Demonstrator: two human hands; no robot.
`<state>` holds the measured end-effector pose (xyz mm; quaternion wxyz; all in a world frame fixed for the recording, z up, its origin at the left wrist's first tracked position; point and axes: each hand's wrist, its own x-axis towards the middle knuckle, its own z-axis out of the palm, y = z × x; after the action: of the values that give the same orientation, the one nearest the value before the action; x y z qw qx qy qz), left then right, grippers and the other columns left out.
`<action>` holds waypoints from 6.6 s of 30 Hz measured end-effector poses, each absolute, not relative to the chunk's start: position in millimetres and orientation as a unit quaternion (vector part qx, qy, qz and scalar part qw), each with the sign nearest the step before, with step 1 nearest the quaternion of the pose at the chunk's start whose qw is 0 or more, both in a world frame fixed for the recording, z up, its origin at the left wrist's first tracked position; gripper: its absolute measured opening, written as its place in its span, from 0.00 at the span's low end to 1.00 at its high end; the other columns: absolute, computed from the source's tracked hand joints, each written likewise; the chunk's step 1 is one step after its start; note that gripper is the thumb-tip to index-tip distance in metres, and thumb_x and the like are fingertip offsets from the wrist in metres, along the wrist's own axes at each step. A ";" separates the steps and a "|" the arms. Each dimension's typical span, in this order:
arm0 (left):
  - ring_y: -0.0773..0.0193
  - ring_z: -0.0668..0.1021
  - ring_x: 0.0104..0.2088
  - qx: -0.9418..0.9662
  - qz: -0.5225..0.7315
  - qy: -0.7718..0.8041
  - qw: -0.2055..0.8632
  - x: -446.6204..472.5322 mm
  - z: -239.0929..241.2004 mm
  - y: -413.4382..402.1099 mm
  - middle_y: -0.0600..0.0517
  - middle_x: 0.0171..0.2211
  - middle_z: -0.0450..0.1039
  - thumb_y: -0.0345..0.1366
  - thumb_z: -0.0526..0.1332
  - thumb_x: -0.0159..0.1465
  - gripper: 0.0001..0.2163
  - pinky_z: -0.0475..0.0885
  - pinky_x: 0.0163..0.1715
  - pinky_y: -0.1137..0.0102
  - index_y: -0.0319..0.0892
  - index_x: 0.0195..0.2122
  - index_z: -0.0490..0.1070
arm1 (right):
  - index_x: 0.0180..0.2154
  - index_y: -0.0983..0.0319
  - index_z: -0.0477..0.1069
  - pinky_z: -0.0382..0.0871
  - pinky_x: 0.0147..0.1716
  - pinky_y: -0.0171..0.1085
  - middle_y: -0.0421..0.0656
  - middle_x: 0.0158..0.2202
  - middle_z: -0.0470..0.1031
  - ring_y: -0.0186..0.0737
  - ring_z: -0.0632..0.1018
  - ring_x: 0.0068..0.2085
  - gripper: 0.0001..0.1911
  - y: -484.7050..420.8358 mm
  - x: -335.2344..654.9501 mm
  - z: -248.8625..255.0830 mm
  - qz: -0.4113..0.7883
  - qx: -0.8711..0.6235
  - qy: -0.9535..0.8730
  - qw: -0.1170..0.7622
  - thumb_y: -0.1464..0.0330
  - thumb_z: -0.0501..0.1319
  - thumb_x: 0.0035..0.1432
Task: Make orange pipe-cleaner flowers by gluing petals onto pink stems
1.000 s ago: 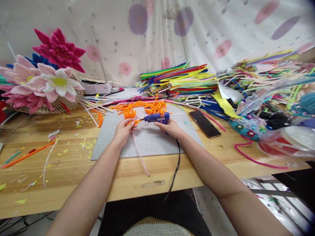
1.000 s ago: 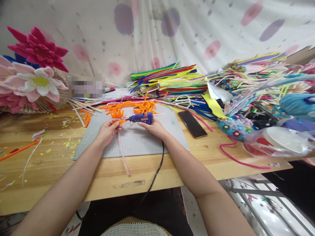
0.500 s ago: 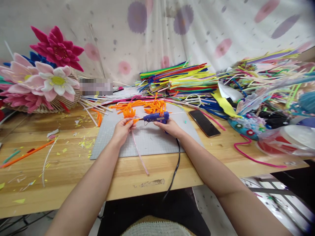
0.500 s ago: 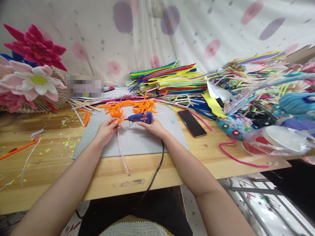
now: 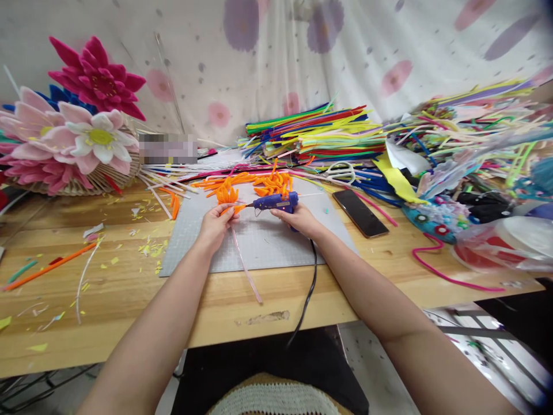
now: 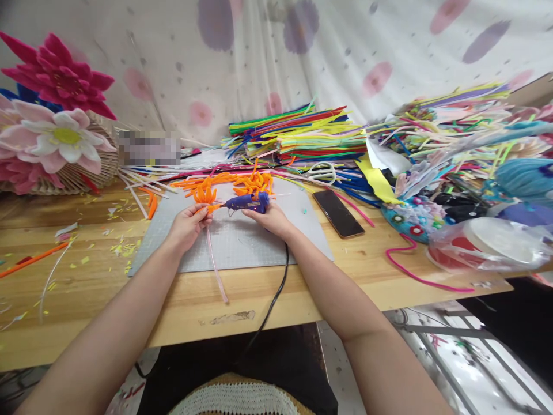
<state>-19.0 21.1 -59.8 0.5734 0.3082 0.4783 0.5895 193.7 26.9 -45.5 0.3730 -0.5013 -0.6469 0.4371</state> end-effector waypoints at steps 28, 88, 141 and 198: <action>0.73 0.72 0.21 0.325 0.586 0.474 0.571 -19.8 -60.9 21.3 0.55 0.21 0.70 0.28 0.65 0.48 0.06 0.68 0.23 0.77 0.38 0.28 0.71 | 0.26 0.61 0.66 0.58 0.23 0.34 0.37 0.18 0.62 0.33 0.65 0.24 0.20 26.7 192.1 -46.1 0.443 -0.501 -0.642 0.374 0.50 0.62 0.42; 0.73 0.71 0.21 0.309 0.587 0.468 0.584 -21.3 -59.4 20.8 0.55 0.22 0.71 0.28 0.66 0.48 0.07 0.68 0.24 0.76 0.37 0.29 0.71 | 0.23 0.62 0.63 0.55 0.21 0.33 0.35 0.16 0.60 0.29 0.61 0.20 0.21 27.1 199.6 -44.8 0.460 -0.514 -0.624 0.367 0.50 0.62 0.43; 0.76 0.71 0.21 0.212 0.663 0.432 0.574 -41.1 -41.4 26.9 0.54 0.22 0.71 0.22 0.60 0.53 0.05 0.68 0.22 0.82 0.38 0.28 0.71 | 0.31 0.65 0.73 0.66 0.28 0.39 0.49 0.27 0.74 0.43 0.75 0.29 0.25 55.5 286.7 -43.3 0.184 -0.749 -0.501 0.393 0.49 0.58 0.46; 0.62 0.71 0.41 0.649 0.550 0.508 0.136 -38.7 -46.6 13.3 0.50 0.36 0.66 0.39 0.65 0.50 0.07 0.67 0.45 0.64 0.41 0.26 0.70 | 0.29 0.65 0.69 0.68 0.19 0.28 0.37 0.20 0.70 0.27 0.69 0.18 0.05 38.5 129.4 -52.1 0.697 -0.389 -0.521 0.302 0.72 0.56 0.56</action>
<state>-38.7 13.3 -46.6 0.1360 0.6492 0.5075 0.5500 129.4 38.5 -52.1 0.3017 -0.3891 -0.5213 0.6971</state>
